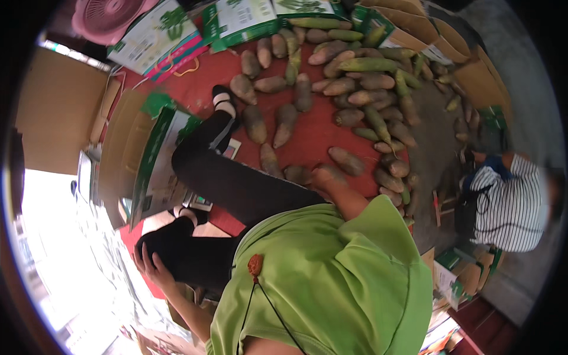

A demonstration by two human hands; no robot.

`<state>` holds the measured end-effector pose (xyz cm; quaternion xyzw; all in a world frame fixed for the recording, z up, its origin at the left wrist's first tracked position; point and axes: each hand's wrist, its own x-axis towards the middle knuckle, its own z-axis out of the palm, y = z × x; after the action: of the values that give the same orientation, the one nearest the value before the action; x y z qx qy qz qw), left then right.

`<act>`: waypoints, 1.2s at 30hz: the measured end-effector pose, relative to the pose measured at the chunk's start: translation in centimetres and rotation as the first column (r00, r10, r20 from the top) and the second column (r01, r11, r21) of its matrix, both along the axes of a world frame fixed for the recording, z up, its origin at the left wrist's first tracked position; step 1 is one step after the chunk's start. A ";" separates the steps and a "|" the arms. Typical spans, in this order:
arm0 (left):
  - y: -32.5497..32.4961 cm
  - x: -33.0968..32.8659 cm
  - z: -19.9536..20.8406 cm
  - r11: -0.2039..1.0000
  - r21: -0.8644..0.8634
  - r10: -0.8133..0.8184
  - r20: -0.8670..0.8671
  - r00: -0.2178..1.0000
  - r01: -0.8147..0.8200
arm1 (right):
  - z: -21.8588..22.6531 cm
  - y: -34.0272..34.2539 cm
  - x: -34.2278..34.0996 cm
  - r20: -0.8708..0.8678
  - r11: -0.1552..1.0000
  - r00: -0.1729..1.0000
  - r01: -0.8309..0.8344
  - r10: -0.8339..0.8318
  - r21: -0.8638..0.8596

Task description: Packing large tubers (possibly lotus root) into cardboard boxes and paper bags after weighing them.

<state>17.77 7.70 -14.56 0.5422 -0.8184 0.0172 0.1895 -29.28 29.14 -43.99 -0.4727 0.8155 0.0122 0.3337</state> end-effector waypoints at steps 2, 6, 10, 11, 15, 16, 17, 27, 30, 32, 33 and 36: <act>-0.3 0.2 0.5 0.995 0.060 0.078 -0.041 0.996 -0.076 | -0.1 0.5 -0.4 0.020 0.991 0.991 0.132 -0.132 -0.008; -1.7 1.0 0.5 0.982 0.151 0.125 -0.054 0.991 -0.116 | 6.5 -2.1 0.3 0.157 0.923 0.916 0.340 -0.369 0.183; -2.2 0.6 0.7 0.951 0.258 0.208 -0.138 0.968 -0.168 | 1.4 -0.9 0.5 0.113 0.926 0.920 0.365 -0.375 0.100; -2.1 0.7 0.7 0.946 0.266 0.231 -0.153 0.961 -0.185 | 0.2 -1.1 0.4 0.140 0.943 0.933 0.320 -0.330 0.092; -1.9 0.2 0.6 0.946 0.261 0.238 -0.165 0.957 -0.190 | -1.7 0.6 -0.1 0.179 0.946 0.929 0.317 -0.324 0.068; -1.7 0.6 0.6 0.949 0.248 0.241 -0.161 0.957 -0.197 | -1.9 0.8 -0.4 0.181 0.944 0.926 0.322 -0.331 0.075; -1.8 0.8 0.4 0.951 0.234 0.243 -0.159 0.957 -0.203 | -2.1 1.1 -0.8 0.167 0.945 0.932 0.303 -0.321 0.127; -2.3 -0.2 0.3 0.947 0.236 0.254 -0.131 0.958 -0.219 | -1.2 5.0 -2.7 0.122 0.906 0.934 0.284 -0.335 0.314; -2.1 0.7 0.0 0.957 0.214 0.223 -0.124 0.967 -0.194 | -0.6 4.2 -1.3 0.062 0.918 0.952 0.269 -0.299 0.290; -2.2 0.2 0.1 0.957 0.211 0.228 -0.114 0.967 -0.201 | -2.0 5.0 -1.2 0.121 0.903 0.913 0.355 -0.391 0.241; -2.2 0.3 0.0 0.956 0.206 0.236 -0.113 0.965 -0.210 | -2.6 5.0 -0.8 0.200 0.883 0.864 0.427 -0.462 0.198; -2.0 0.5 0.1 0.953 0.205 0.248 -0.102 0.963 -0.223 | 2.1 1.5 -0.4 0.118 0.873 0.881 0.421 -0.458 0.246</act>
<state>18.31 5.72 -14.48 0.6518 -0.7319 -0.0738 0.1845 -29.68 30.65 -41.94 -0.2351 0.8636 -0.0178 0.4456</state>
